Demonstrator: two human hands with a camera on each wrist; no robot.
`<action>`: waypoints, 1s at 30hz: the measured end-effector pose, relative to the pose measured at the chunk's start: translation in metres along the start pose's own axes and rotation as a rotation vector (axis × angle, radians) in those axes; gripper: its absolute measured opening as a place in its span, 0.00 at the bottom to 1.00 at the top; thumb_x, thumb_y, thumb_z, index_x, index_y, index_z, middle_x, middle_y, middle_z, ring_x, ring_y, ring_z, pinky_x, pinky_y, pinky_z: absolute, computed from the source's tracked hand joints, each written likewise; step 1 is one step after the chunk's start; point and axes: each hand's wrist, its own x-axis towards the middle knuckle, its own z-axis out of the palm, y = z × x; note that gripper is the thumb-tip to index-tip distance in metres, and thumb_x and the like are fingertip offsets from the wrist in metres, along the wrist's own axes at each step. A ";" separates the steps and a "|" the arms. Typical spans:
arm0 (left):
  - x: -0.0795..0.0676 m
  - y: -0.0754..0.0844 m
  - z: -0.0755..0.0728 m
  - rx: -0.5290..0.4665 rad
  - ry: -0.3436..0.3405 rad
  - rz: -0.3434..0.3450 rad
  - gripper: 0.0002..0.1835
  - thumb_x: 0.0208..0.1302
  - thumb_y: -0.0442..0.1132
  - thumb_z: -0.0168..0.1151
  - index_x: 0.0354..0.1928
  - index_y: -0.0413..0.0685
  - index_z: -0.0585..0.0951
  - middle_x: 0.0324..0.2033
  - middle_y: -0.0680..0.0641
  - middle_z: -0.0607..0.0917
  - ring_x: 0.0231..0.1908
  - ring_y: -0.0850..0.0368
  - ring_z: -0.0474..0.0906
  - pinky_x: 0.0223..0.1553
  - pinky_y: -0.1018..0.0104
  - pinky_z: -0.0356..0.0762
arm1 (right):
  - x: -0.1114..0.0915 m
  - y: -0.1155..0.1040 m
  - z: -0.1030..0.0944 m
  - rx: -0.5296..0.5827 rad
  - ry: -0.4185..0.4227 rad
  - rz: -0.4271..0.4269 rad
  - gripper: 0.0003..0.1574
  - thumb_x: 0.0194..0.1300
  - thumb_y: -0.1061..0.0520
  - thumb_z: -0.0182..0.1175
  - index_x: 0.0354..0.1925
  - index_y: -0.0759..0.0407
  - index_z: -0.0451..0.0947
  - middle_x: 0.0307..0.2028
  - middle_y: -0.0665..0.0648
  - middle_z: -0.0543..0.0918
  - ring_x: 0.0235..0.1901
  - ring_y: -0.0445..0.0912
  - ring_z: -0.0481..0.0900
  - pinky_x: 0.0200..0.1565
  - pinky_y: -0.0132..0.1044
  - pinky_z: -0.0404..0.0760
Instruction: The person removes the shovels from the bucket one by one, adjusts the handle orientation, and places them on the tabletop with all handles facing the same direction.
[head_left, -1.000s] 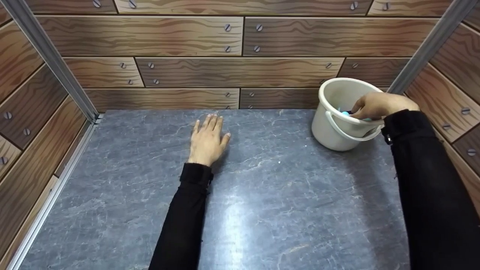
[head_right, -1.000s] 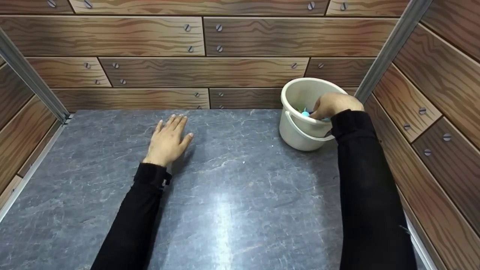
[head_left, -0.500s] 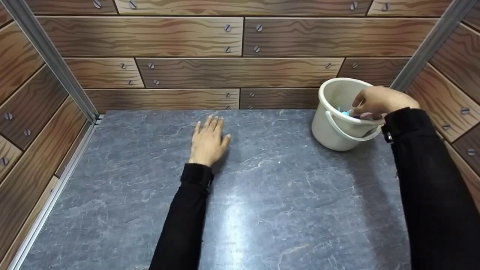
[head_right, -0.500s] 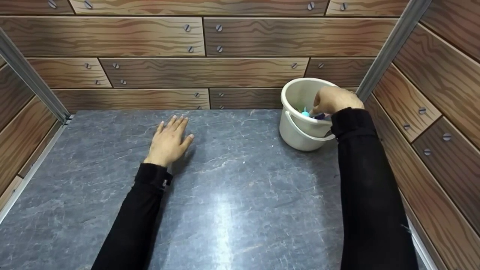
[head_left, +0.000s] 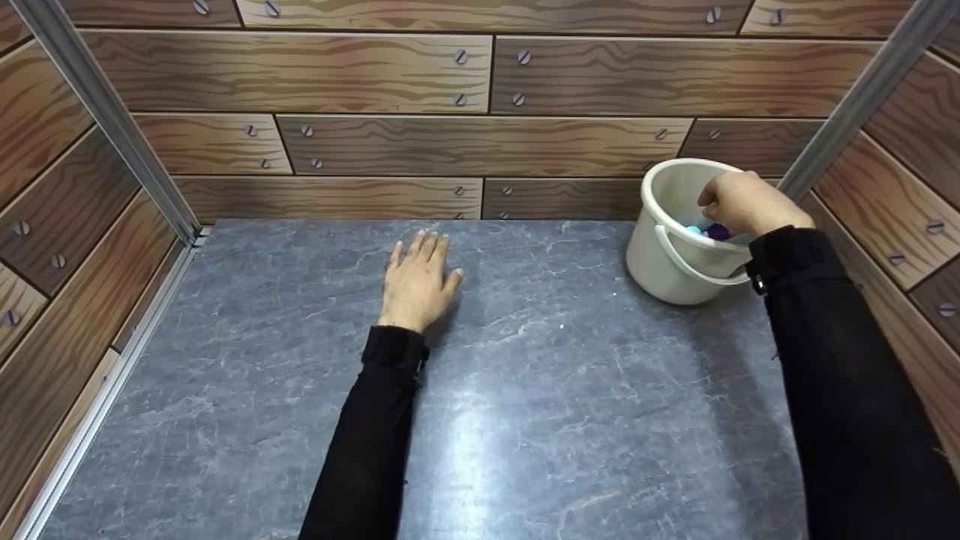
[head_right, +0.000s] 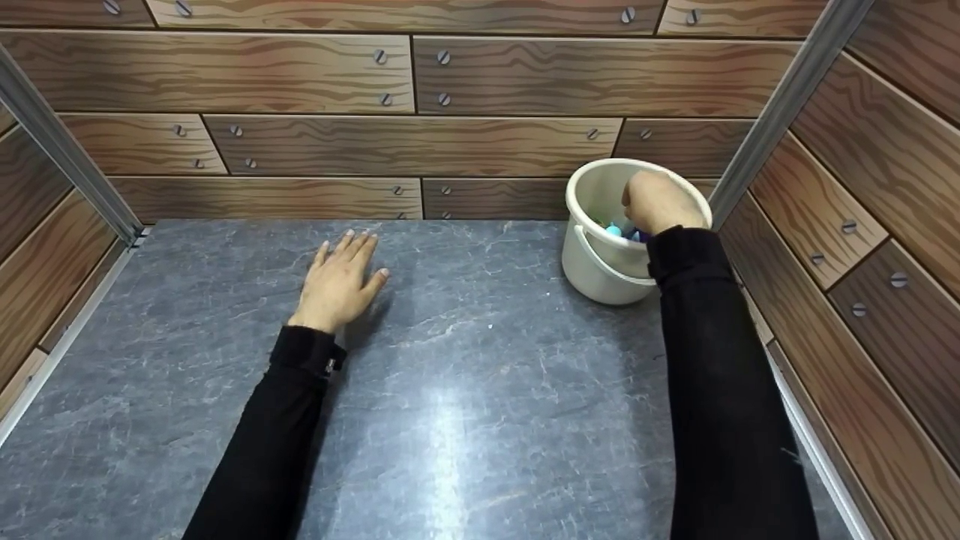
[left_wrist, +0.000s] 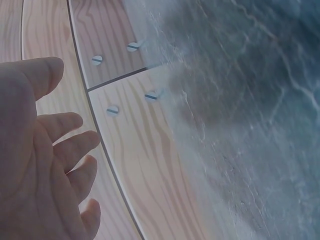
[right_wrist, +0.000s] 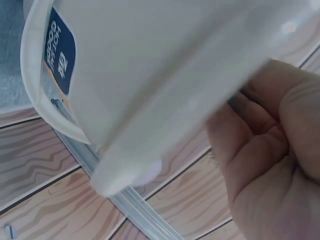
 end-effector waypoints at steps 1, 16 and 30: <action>0.000 0.000 0.000 -0.004 0.000 -0.001 0.38 0.91 0.56 0.58 0.91 0.44 0.70 0.90 0.38 0.72 0.94 0.39 0.62 0.98 0.34 0.51 | 0.001 0.000 0.002 0.004 0.011 0.001 0.21 0.81 0.65 0.65 0.64 0.78 0.87 0.57 0.79 0.92 0.49 0.65 0.90 0.57 0.64 0.89; 0.001 -0.001 -0.001 -0.023 -0.021 -0.017 0.39 0.92 0.56 0.58 0.92 0.44 0.67 0.91 0.37 0.70 0.94 0.38 0.59 0.98 0.34 0.52 | -0.002 0.004 0.002 0.017 0.077 0.006 0.23 0.78 0.70 0.64 0.66 0.80 0.84 0.64 0.87 0.86 0.58 0.76 0.88 0.63 0.73 0.87; 0.002 -0.001 -0.001 -0.023 -0.010 -0.011 0.40 0.92 0.57 0.57 0.93 0.43 0.66 0.92 0.37 0.67 0.95 0.38 0.58 0.97 0.34 0.53 | -0.011 0.006 -0.009 0.011 0.179 0.008 0.24 0.78 0.69 0.61 0.67 0.80 0.84 0.64 0.86 0.86 0.63 0.83 0.87 0.67 0.79 0.84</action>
